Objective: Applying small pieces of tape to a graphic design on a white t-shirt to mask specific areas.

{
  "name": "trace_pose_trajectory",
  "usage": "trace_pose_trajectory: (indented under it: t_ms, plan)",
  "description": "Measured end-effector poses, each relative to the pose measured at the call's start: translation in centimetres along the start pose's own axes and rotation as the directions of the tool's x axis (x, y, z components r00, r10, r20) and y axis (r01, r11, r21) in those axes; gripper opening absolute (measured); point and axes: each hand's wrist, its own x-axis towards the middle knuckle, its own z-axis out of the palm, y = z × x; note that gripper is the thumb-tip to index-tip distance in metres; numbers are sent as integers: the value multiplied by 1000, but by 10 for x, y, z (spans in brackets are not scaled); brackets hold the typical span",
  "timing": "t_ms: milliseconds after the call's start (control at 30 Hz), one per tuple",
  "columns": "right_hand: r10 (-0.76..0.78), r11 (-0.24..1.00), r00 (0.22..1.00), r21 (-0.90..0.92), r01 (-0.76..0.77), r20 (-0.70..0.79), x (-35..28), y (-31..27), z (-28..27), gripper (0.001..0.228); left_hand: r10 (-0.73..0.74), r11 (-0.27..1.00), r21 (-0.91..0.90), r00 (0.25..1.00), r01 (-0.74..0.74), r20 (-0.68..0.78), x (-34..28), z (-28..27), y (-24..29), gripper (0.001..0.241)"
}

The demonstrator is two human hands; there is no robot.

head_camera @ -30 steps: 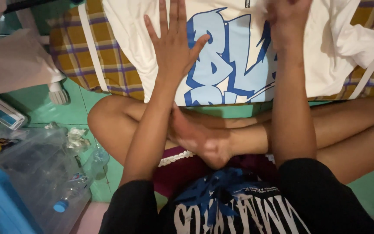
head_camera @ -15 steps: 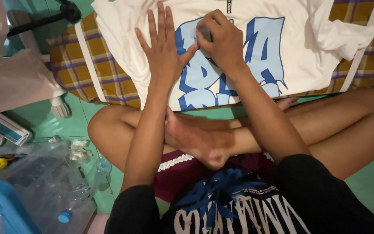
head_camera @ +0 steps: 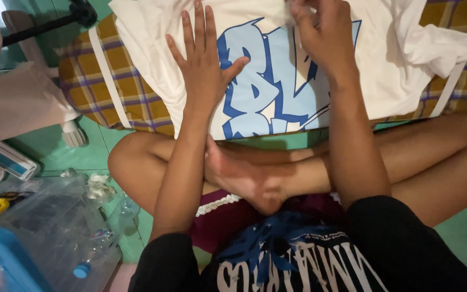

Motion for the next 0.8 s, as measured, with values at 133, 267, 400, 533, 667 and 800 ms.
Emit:
trace_pose_trajectory:
  t_ms: [133, 267, 400, 533, 667, 800]
  plan:
    - [-168, 985, 962, -5, 173, 214, 5, -22, -16, 3, -3, 998, -56, 1000, 3, -8, 0, 6, -2, 119]
    - [-144, 978, 939, -100, 183, 314, 0, -17, -16, 4, 4, 999, -46, 999, -3, 37, -2, 3, -2, 121]
    - [-115, 991, 932, -23, 130, 345, 0, -7, -14, 6, -14, 999, -52, 1000, 14, 0, -1, 12, -3, 121]
    - [-148, 964, 944, 255, 71, 295, -2, 10, -13, 18, -35, 992, -128, 990, 17, -139, 2, 39, -5, 128]
    - [-155, 966, 971, 235, 110, 183, -3, -20, -7, 18, -24, 977, -209, 948, -46, -317, 9, 67, -8, 128]
    - [-176, 906, 975, 365, 214, -135, -11, -12, 15, 23, -21, 981, -191, 959, -35, -282, 9, 61, -9, 128]
